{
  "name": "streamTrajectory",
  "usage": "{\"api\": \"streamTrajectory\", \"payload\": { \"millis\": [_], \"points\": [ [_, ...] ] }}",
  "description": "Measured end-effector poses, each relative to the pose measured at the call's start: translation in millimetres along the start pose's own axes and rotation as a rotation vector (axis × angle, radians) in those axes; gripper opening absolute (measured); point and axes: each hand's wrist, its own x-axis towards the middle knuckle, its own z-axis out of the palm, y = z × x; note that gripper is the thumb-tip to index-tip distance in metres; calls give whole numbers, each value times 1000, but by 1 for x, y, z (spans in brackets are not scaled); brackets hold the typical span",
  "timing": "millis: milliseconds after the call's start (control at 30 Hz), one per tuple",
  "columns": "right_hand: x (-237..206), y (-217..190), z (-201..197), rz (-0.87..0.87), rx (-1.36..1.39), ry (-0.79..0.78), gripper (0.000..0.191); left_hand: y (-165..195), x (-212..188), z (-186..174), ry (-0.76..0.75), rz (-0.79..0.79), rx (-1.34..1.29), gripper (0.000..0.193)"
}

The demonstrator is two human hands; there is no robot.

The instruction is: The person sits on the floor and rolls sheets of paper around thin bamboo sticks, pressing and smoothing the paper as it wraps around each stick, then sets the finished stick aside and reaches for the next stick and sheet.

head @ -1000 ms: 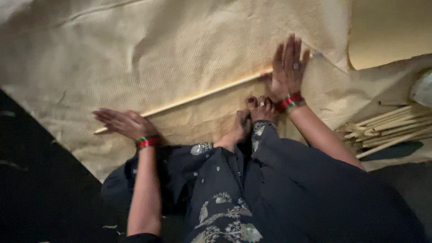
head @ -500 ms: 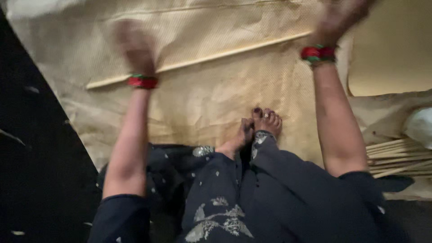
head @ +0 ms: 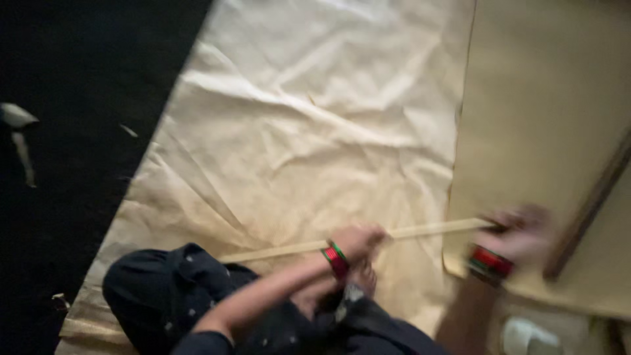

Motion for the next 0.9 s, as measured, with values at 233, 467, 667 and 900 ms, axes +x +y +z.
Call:
{"api": "streamTrajectory", "payload": {
  "millis": [233,467,667,900],
  "points": [
    [-11,-60,178,-194,-170,-528,35,161,-25,-65,240,613,-161,42],
    [-70,-36,274,-182,-231,-726,32,137,-33,-99,357,710,-380,31],
    [-121,-54,302,-214,-246,-788,29,137,-88,-179,47,523,-266,25],
    [-128,-40,298,-199,-93,-686,25,125,-197,-190,228,355,156,22]
  ]
}}
